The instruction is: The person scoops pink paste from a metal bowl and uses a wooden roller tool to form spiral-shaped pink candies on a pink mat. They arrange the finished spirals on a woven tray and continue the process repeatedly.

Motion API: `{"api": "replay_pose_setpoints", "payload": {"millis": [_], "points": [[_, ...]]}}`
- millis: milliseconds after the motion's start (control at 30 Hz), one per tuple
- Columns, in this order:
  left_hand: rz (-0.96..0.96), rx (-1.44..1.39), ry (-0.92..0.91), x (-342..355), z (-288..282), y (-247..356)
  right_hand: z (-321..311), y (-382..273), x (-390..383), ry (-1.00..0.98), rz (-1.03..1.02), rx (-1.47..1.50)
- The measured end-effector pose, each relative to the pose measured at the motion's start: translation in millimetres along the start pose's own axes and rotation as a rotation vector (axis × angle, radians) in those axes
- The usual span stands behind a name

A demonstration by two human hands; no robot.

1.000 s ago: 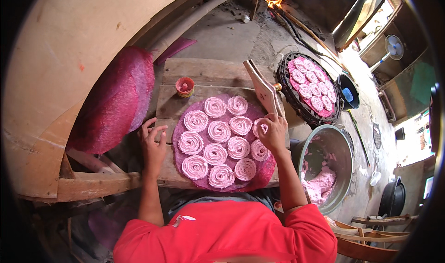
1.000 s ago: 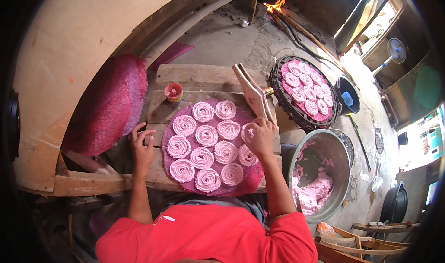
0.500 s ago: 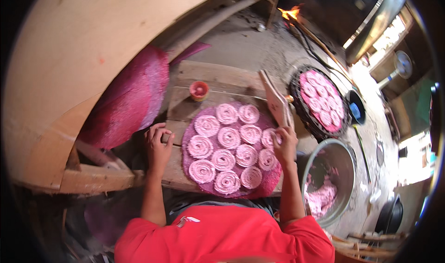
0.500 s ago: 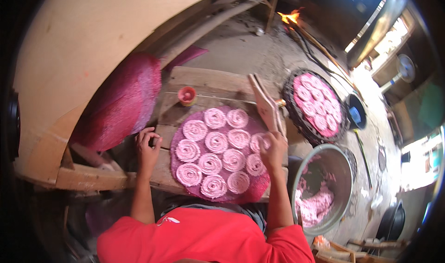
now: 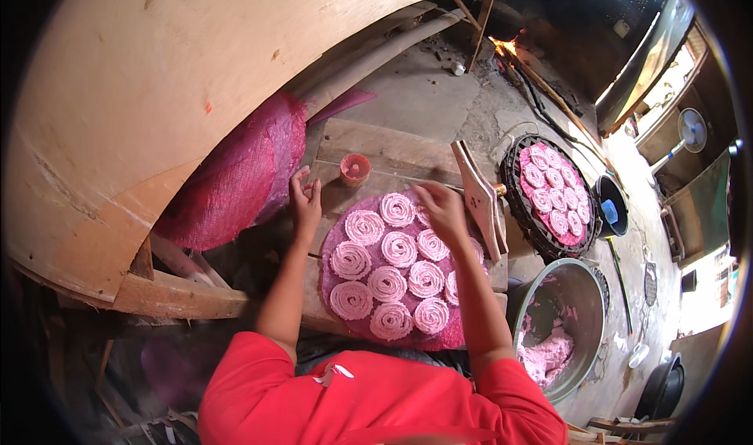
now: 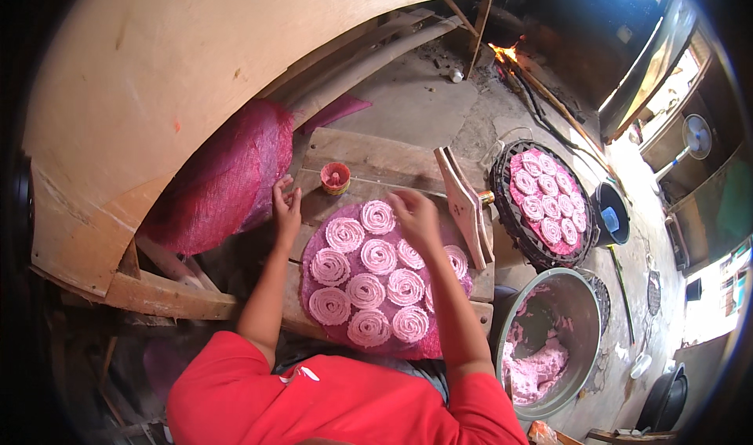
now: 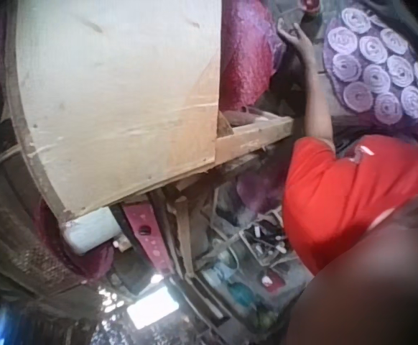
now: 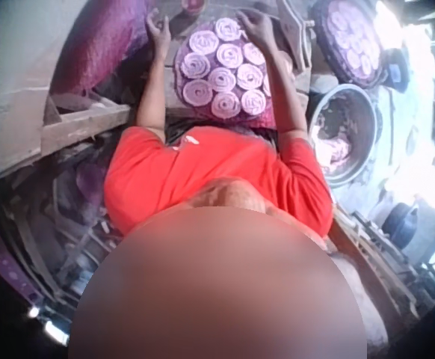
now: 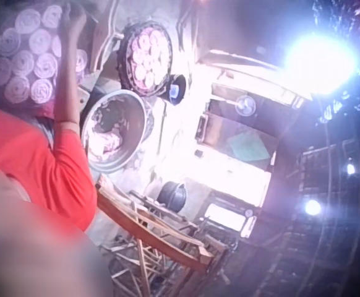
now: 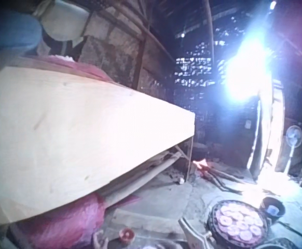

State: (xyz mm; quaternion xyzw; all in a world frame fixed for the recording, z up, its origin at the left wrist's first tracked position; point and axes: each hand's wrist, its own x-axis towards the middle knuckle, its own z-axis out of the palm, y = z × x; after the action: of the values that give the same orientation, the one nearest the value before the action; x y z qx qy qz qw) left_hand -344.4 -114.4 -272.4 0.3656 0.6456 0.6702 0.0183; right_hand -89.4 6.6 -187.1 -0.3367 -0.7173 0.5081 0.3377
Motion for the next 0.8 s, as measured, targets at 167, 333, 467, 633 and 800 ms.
{"api": "replay_pose_setpoints", "payload": {"millis": [167,333,467,633,800], "points": [[0.031,0.158,-0.048,-1.0,11.5,-8.8,83.6,7.2,82.3,-0.013,0.027,-0.413],[0.117,0.322,-0.155,-4.9,8.3,6.7,94.1,23.6,100.3,-0.076,-0.023,-0.468],[0.152,0.356,-0.216,-2.7,10.8,13.3,84.4,20.7,101.1,-0.113,0.083,-0.372],[0.186,0.379,-0.253,-4.5,11.3,17.7,41.6,-0.4,91.9,-0.182,0.229,0.025],[0.267,0.491,-0.298,-4.0,15.9,20.3,-119.8,-7.8,104.4,0.164,0.081,-0.237]]}}
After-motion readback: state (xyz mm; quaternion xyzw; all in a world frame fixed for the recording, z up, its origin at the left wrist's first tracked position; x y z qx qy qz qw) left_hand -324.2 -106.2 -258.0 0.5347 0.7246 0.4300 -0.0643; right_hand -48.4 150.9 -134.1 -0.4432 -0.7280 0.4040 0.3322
